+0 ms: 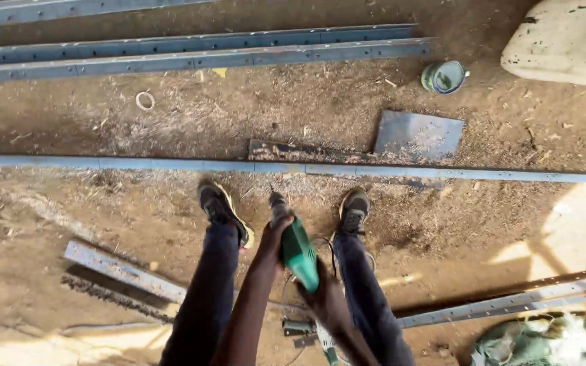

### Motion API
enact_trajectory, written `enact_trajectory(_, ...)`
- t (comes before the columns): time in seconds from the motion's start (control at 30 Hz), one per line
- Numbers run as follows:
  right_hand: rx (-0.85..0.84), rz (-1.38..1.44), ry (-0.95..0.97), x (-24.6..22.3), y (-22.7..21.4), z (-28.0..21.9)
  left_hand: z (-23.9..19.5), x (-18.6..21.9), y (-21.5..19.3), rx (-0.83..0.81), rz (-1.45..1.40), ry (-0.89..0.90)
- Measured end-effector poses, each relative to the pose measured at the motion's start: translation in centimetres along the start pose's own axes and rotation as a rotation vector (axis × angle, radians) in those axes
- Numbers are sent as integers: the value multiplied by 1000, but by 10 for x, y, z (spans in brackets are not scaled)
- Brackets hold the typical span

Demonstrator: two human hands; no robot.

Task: Using a power drill to create a series of holes in long metal beams laid out on the ground.

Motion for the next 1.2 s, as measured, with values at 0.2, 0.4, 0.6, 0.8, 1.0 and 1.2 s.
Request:
enact_trajectory(0.2, 93, -223, -38, -4, -1, 21, -4, 14, 8, -131, -23, -165)
enact_trajectory(0.4, 107, -259, -17, -13, 46, 49, 44, 34, -31, -193, -95, -55)
enact_trajectory(0.6, 142, -278, -23, -27, 75, 74, 65, 63, -47, -275, -110, -13)
enact_trajectory(0.8, 183, -248, -110, -20, 83, 70, 69, 60, -52, -271, -93, 19)
enact_trajectory(1.0, 153, -280, -139, -35, 75, 74, 59, 68, -50, -218, -75, -61)
enact_trajectory(1.2, 101, -339, -173, -35, 76, 72, 43, 72, -56, -241, -32, -123)
Point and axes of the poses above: each hand's wrist, its own z-axis towards the middle knuckle, its own y-axis out of the palm, x = y × z, the point moved 4 cm from there along z, towards the middle knuckle, and after that the axes turned 7 degrees about z, right-handed, at the moved point
